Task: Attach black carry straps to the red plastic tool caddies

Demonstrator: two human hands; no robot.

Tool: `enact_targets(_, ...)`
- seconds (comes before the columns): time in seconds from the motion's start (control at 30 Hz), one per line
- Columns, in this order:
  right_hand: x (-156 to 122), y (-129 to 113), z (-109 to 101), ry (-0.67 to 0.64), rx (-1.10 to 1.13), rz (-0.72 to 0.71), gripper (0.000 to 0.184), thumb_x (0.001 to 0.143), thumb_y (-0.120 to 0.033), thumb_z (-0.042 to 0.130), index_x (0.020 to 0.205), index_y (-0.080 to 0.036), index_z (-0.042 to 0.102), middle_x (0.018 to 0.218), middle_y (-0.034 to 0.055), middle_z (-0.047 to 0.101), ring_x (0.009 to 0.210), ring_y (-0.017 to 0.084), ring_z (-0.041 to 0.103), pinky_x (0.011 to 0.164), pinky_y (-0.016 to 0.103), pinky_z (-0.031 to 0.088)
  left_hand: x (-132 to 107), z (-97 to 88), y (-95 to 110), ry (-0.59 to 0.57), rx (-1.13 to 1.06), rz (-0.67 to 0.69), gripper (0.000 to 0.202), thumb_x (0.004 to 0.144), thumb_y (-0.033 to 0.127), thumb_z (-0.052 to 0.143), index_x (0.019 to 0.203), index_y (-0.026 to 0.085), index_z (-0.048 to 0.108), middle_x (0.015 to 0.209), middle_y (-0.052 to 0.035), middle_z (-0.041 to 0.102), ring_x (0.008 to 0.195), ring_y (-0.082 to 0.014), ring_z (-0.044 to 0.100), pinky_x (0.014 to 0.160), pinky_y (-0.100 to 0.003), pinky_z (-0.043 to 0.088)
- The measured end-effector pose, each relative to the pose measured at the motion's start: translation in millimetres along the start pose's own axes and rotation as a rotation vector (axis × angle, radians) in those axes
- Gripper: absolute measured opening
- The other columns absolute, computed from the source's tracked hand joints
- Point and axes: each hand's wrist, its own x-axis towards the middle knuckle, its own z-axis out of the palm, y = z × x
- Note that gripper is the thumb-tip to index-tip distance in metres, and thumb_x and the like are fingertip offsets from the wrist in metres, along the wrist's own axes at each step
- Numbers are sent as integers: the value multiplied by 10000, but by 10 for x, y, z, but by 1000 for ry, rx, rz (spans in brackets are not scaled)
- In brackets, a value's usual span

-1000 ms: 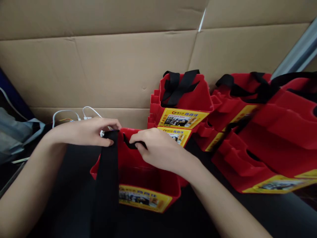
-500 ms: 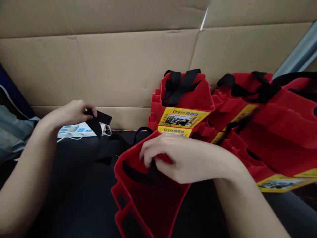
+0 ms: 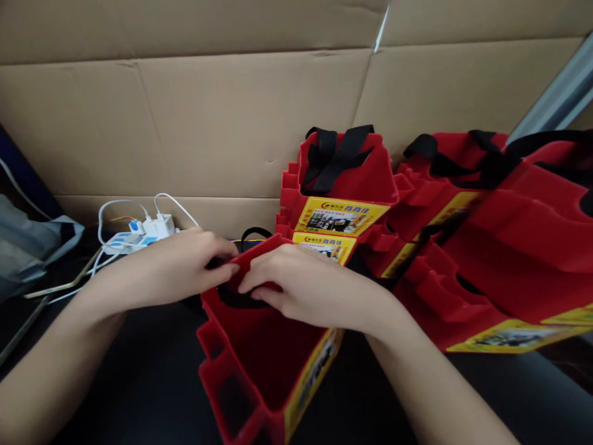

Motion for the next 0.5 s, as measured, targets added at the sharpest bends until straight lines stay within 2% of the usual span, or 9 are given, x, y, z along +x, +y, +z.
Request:
enact_targets(0.1, -143, 84, -182, -49, 62, -46, 248, 814, -128, 450, 730, -206, 670, 767, -1, 609, 687, 97, 558, 661, 225, 420, 50, -60, -193, 65, 105, -22, 212, 769, 240, 457, 588, 162, 537, 538, -16, 525, 454, -99, 378, 474, -264, 244)
enact_targets(0.2, -336, 207, -380, -9, 117, 1, 293, 839, -198, 419, 639, -187, 633, 673, -5, 525, 581, 78, 474, 575, 245, 380, 92, -132, -368, 104, 122, -40, 225, 773, 243, 459, 571, 161, 518, 523, -9, 503, 455, -97, 358, 486, -262, 242)
enact_targets(0.27, -423, 326, -472, 71, 187, -2, 407, 861, -349, 404, 541, -171, 581, 643, -5, 477, 579, 80, 444, 590, 280, 369, 112, -158, -454, 102, 124, -40, 225, 771, 239, 467, 568, 159, 522, 522, -6, 496, 450, -92, 345, 494, -260, 242)
enact_targets(0.37, -422, 478, -516, 215, 327, -26, 607, 834, -569, 345, 411, -149, 460, 617, 10, 464, 622, 107, 475, 663, 341, 378, 135, -166, -540, 90, 125, -4, 229, 777, 229, 467, 569, 157, 530, 521, -2, 500, 462, -91, 361, 518, -258, 256)
enact_targets(0.43, -332, 479, -464, 259, 331, 19, 554, 840, -561, 346, 506, -166, 546, 679, 33, 549, 689, 145, 533, 721, 348, 397, 147, -161, -562, 79, 112, 16, 221, 784, 229, 466, 592, 158, 550, 526, -1, 516, 471, -94, 384, 525, -256, 263)
enact_targets(0.5, -185, 367, -325, 275, 241, 92, 432, 872, -479, 344, 741, -192, 639, 810, 46, 628, 779, 173, 574, 773, 335, 412, 157, -153, -551, 75, 107, 21, 206, 788, 230, 470, 629, 160, 581, 545, -6, 543, 483, -100, 406, 525, -256, 265)
